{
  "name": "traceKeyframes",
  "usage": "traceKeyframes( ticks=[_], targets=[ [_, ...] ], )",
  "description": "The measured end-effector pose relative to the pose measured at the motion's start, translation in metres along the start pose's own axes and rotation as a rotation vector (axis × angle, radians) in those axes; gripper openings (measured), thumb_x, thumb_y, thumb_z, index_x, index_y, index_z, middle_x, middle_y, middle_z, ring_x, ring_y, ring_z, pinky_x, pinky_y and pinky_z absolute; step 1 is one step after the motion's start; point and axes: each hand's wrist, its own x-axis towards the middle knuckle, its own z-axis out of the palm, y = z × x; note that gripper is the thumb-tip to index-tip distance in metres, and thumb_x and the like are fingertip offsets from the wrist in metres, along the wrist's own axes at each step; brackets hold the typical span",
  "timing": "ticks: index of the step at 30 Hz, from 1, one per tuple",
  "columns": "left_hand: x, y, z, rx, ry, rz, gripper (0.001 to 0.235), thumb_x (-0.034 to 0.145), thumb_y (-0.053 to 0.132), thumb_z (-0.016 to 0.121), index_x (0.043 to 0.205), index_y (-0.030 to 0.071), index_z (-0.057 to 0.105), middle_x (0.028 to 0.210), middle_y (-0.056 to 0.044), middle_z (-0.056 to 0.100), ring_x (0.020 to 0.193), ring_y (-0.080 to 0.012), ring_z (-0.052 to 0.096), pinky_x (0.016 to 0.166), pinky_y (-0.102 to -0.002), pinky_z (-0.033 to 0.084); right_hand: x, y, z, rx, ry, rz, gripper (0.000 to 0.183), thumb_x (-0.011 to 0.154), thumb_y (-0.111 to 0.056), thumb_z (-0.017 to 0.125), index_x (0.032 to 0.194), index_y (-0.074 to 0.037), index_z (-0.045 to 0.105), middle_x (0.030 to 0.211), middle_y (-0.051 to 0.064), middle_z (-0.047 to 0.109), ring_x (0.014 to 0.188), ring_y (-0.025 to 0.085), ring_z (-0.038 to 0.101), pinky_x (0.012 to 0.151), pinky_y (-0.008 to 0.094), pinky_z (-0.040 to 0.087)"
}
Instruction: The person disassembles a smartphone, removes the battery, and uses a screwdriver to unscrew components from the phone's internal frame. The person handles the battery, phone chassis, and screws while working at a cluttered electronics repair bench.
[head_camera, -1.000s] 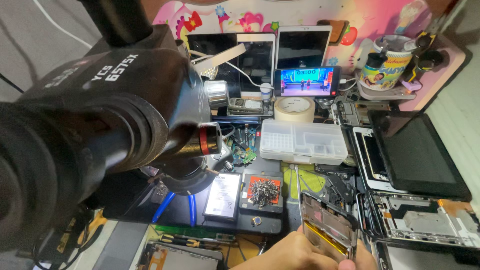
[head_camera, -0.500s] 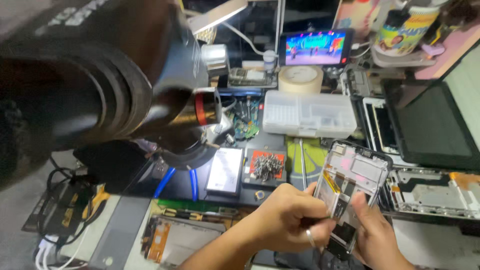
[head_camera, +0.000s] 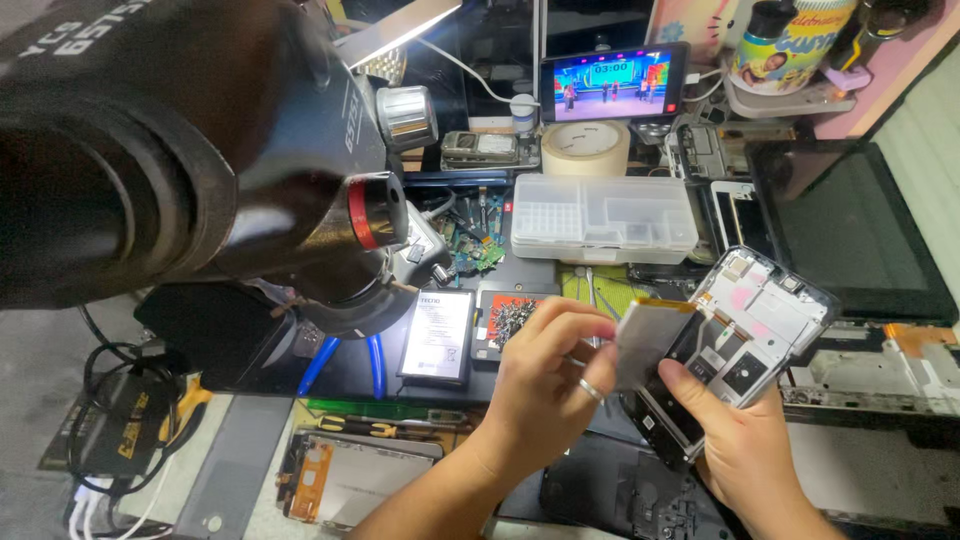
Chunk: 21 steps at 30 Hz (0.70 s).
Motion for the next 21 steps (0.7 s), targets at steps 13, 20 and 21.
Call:
traceKeyframes(
  ticks=[13, 20, 21],
  targets=[
    [-0.006, -0.022, -0.001, -0.100, 0.038, -0.044, 0.015, 0.097, -0.002, 0.073, 0.112, 0.000, 0.069, 0.095, -0.007, 0.071, 0.088, -0.0092, 0.066, 0.077, -0.025, 0.054, -0.005, -0.003, 0.003, 0.130, 0.053, 0.097, 0.040, 0.093, -0.001, 0.064, 0.133, -0.007, 0.061, 0.117, 0.006, 0.069, 0.102, 0.019, 0.067, 0.086, 0.037, 0.058],
    [-0.014, -0.010, -0.008, -0.074, -0.047, 0.126, 0.019, 0.096, -0.004, 0.067, 0.114, 0.002, 0.067, 0.096, -0.007, 0.067, 0.081, -0.0103, 0.069, 0.068, -0.027, 0.059, 0.010, -0.014, -0.006, 0.112, 0.171, 0.421, 0.037, 0.097, -0.009, 0.054, 0.133, -0.010, 0.063, 0.108, 0.016, 0.074, 0.091, 0.027, 0.074, 0.075, 0.045, 0.061],
    [-0.013, -0.009, -0.006, -0.008, -0.033, 0.213, 0.018, 0.098, -0.001, 0.072, 0.115, 0.003, 0.066, 0.096, -0.007, 0.068, 0.082, -0.0104, 0.067, 0.069, -0.027, 0.057, 0.009, -0.013, -0.007, 0.153, 0.162, 0.407, 0.035, 0.098, -0.010, 0.053, 0.133, -0.008, 0.062, 0.108, 0.017, 0.073, 0.090, 0.027, 0.074, 0.074, 0.045, 0.061]
  ],
)
